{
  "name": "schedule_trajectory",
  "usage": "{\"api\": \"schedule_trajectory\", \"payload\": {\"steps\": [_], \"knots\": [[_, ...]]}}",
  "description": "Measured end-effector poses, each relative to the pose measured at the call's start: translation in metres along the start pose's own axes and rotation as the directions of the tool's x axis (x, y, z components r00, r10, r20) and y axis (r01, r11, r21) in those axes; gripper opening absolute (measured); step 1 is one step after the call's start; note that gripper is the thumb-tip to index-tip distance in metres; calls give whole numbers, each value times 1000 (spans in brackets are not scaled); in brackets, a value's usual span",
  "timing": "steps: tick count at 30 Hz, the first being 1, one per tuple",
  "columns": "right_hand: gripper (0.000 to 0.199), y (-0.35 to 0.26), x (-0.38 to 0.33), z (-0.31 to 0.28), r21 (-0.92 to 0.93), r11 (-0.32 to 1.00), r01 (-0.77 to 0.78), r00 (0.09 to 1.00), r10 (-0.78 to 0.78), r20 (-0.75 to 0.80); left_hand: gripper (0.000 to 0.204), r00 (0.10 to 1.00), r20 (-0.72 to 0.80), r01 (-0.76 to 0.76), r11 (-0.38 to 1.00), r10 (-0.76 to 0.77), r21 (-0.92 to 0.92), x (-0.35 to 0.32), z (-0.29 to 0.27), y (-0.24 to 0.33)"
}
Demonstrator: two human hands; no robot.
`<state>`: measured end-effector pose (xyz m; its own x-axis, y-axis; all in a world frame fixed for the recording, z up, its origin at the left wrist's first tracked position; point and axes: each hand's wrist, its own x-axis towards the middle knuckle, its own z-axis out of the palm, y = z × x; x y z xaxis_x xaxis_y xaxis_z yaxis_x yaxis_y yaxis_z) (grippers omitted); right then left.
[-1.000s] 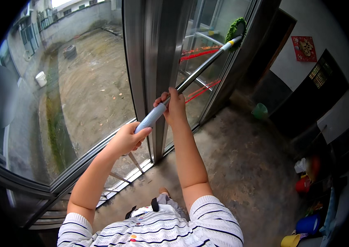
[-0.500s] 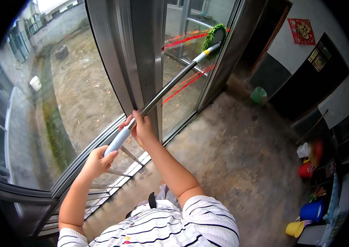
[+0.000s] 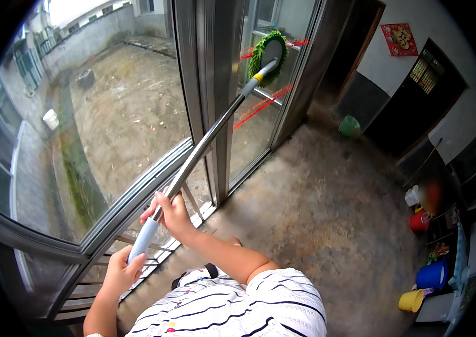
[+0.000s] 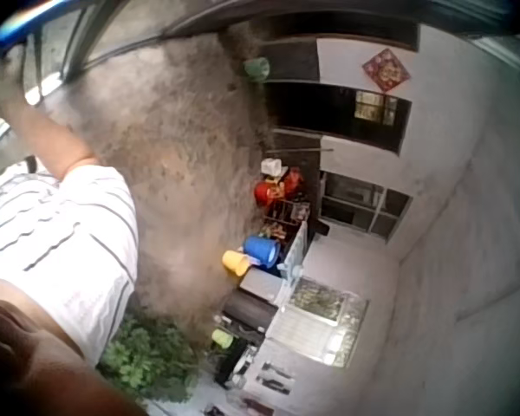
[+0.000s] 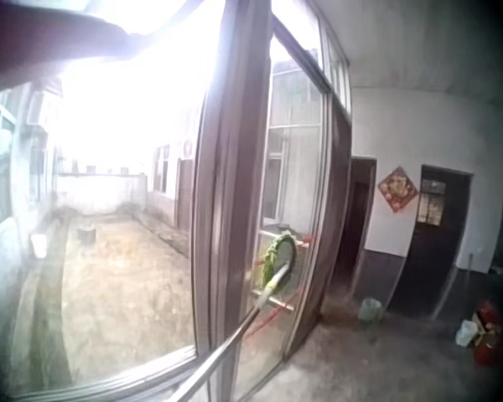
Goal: The person uses a long-handled green mop to wipe the exterior surface of a large glass sliding door. They systematically clean the glass panels from top to bottom and side to side, moving along the door frame to cover the entire area.
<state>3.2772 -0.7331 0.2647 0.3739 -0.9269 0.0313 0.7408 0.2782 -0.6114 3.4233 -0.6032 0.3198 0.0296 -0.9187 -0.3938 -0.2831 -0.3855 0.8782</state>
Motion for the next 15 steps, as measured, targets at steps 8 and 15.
{"api": "schedule_trajectory", "payload": {"steps": [8, 15], "knots": [[39, -70, 27, 30, -386, 897, 216, 969, -148, 198, 21, 976, 38, -198, 940, 217, -278, 22, 18, 24], [48, -196, 106, 6, -424, 853, 305, 949, -236, 208, 25, 903, 59, -355, 818, 425, -452, 131, 88, 104]]}}
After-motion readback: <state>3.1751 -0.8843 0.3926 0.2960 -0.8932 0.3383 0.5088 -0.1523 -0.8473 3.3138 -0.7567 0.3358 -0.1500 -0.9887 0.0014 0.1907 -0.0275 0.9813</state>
